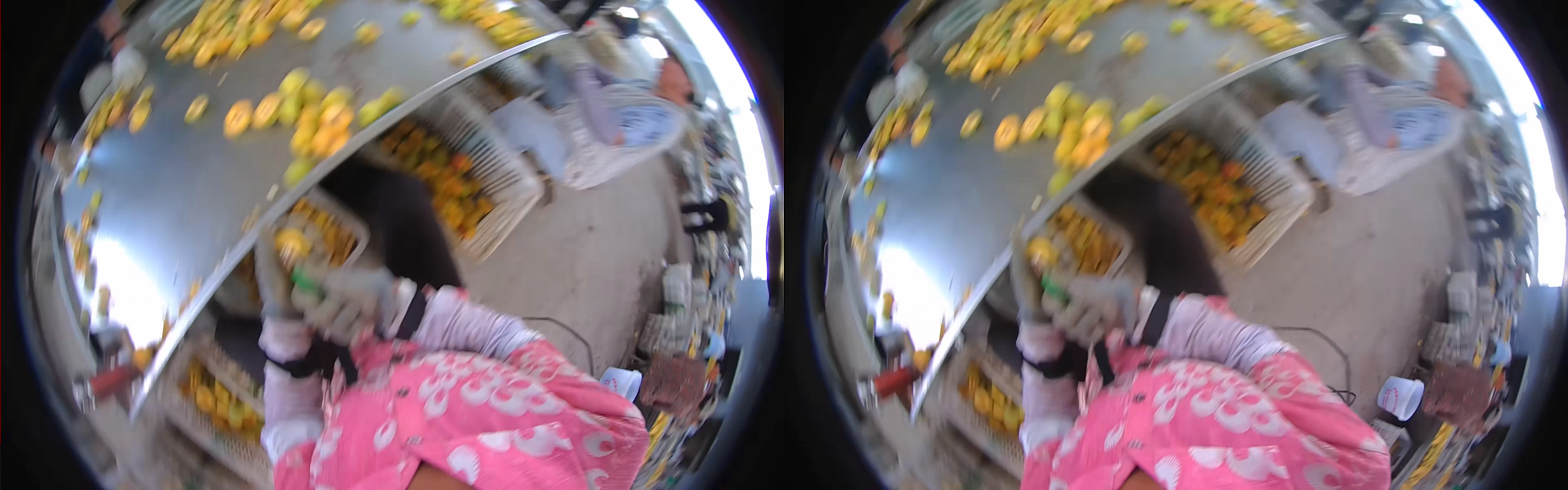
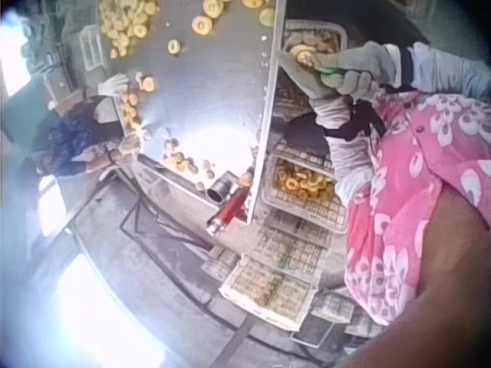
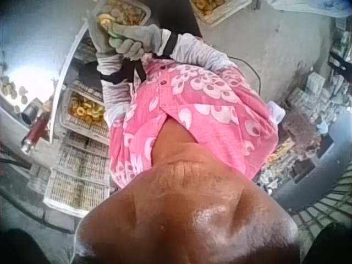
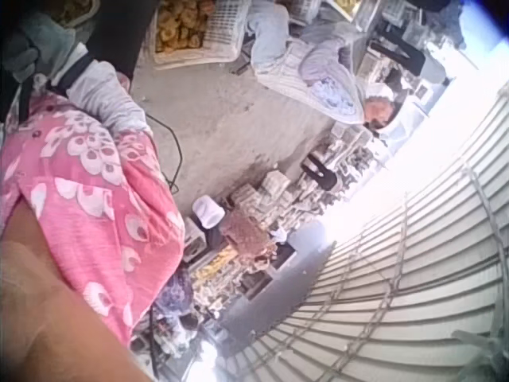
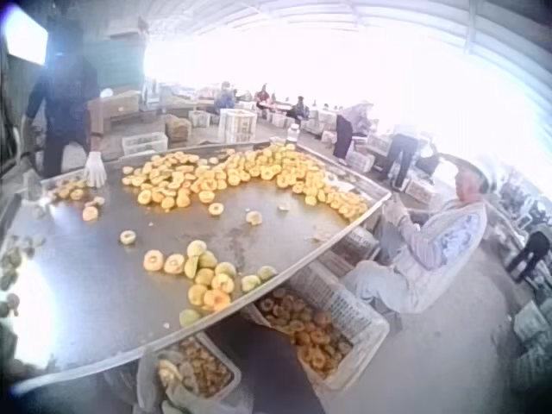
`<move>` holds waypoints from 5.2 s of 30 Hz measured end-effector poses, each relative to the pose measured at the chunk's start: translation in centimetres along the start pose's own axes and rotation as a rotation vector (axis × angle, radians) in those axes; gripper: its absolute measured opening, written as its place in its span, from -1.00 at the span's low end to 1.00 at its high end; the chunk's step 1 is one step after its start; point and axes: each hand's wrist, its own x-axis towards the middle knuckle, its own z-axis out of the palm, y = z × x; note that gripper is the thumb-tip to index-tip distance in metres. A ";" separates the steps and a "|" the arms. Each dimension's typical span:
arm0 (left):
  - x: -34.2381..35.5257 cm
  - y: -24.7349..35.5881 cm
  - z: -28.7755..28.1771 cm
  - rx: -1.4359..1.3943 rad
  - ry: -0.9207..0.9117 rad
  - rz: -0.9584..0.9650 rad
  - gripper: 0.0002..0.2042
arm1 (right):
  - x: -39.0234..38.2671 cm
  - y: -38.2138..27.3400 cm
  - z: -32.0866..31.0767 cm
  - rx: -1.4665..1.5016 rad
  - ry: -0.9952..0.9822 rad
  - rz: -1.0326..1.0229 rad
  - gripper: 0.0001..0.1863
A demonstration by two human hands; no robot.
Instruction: Pit and peel halves of fruit using a specialized handheld pitting tool at a sorting table.
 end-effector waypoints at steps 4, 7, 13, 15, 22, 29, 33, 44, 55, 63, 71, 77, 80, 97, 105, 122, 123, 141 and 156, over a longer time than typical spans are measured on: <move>-1.3 0.4 -3.7 -0.326 0.175 0.203 -0.58 | 0.5 2.0 4.6 -0.788 0.642 -0.224 -0.51; -6.2 2.6 -7.7 0.284 0.538 0.574 -0.67 | 0.8 1.0 3.6 -0.975 0.811 -0.290 -0.44; -11.1 8.6 -14.8 1.176 1.343 1.076 -0.66 | 1.3 -4.9 -0.7 -2.339 1.504 -0.210 -0.44; -7.8 9.3 -11.9 1.168 1.150 0.925 -0.67 | 2.2 -5.1 -0.2 -2.405 1.566 -0.180 -0.47; 12.3 10.5 -9.3 1.478 0.439 0.689 -0.56 | -3.2 -4.0 3.0 -2.089 1.412 -0.573 -0.64; 26.7 10.6 -5.9 1.725 0.604 0.556 -0.41 | -4.2 -5.2 5.1 -1.777 1.543 -0.500 -0.66; 24.6 10.3 -6.0 1.996 0.207 0.457 -0.65 | -2.8 -7.3 5.9 -1.787 1.482 -0.654 -0.72; 1.9 3.0 -0.5 1.218 -0.015 0.599 -0.40 | 2.9 -5.9 3.9 -1.131 1.067 -1.052 -0.75; -3.3 1.6 -0.8 0.526 0.120 0.599 -0.49 | 2.0 2.6 6.2 -2.113 1.111 -0.781 -0.67; -4.9 0.9 1.3 0.588 0.248 0.786 -0.47 | 2.9 4.2 5.9 -1.919 1.095 -0.841 -0.63; -4.9 1.7 1.4 0.599 0.222 0.883 -0.64 | 3.4 4.6 4.6 -1.742 0.933 -0.789 -0.60; -4.9 2.8 1.5 0.559 0.083 0.530 -0.63 | 3.0 4.4 4.3 -1.506 0.991 -0.724 -0.58; -5.2 2.7 2.1 0.542 0.106 0.554 -0.64 | 3.1 5.2 6.3 -1.206 0.971 -0.606 -0.58; -5.1 1.5 4.2 0.546 0.166 0.676 -0.54 | 1.9 4.5 5.8 -1.511 0.972 -0.619 -0.51; -5.9 1.5 5.3 0.622 0.213 0.855 -0.56 | 2.9 5.5 6.0 -1.396 0.829 -0.807 -0.58; -5.9 3.2 5.1 0.688 0.108 0.718 -0.67 | 1.8 5.4 8.8 -1.258 0.818 -0.444 -0.45; -6.0 3.5 5.2 0.561 0.056 0.616 -0.67 | 1.8 5.4 9.0 -1.262 0.834 -0.439 -0.43; -5.3 4.0 4.2 0.446 0.050 0.204 -0.72 | 0.3 4.7 8.3 -0.872 0.683 -0.107 -0.40; -4.8 3.1 0.3 0.135 -0.056 0.267 -0.59 | 2.4 4.1 5.6 -0.633 0.400 -0.094 -0.51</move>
